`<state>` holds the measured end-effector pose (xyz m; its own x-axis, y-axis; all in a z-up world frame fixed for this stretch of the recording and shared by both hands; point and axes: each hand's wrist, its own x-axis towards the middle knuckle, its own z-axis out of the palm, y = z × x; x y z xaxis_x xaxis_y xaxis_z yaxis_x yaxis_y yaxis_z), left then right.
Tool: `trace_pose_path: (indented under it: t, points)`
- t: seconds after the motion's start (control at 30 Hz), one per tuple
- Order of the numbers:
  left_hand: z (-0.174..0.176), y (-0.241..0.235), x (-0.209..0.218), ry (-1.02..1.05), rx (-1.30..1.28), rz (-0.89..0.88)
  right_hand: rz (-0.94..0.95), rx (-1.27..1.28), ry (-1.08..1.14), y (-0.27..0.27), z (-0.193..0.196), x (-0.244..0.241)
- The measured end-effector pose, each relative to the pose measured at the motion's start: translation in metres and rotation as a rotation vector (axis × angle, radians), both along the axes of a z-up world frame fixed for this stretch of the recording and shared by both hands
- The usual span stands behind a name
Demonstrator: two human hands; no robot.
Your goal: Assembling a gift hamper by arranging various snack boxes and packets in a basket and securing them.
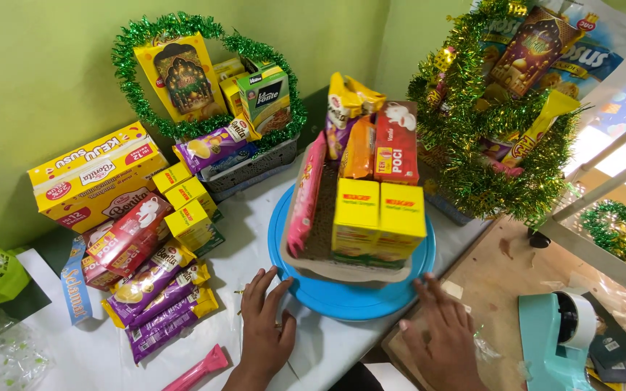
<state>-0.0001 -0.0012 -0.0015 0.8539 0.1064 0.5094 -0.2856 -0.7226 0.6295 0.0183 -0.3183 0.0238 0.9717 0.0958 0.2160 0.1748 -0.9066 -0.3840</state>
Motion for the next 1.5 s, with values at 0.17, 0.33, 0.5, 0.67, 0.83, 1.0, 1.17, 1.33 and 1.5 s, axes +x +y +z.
trace_pose_path:
  t: [0.17, 0.33, 0.5, 0.67, 0.83, 1.0, 1.17, 1.33, 1.5]
  points:
    - [0.003, -0.001, 0.000, 0.027, -0.004, -0.004, 0.000, 0.259, -0.131, -0.006, -0.005, 0.000]
    - [0.002, -0.002, -0.001, 0.052, 0.021, -0.013, 0.114, 0.168, -0.112, -0.001, -0.007, -0.005]
    - [0.005, -0.002, -0.002, 0.055, 0.026, -0.024, 0.113, 0.150, -0.126, -0.005, -0.011, 0.000]
    - [0.006, -0.003, -0.002, 0.064, 0.024, -0.037, 0.071, 0.144, -0.063, -0.003, -0.009, -0.001]
    - [0.005, -0.004, -0.001, 0.043, 0.007, -0.027, 0.116, 0.157, -0.157, -0.004, -0.012, -0.002]
    - [0.022, -0.003, -0.011, -0.157, -0.041, -0.013, 0.133, 0.219, -0.277, 0.005, -0.005, -0.011]
    - [0.067, 0.008, -0.016, -0.216, -0.109, 0.001, 0.167, 0.265, -0.408, 0.008, 0.000, -0.012]
    - [0.091, 0.062, -0.038, -0.225, -0.087, 0.092, 0.241, 0.275, -0.520, 0.005, -0.009, -0.011]
    - [0.077, 0.144, -0.064, 0.140, 0.065, 0.387, 0.184, 0.307, -0.496, -0.008, -0.038, -0.005]
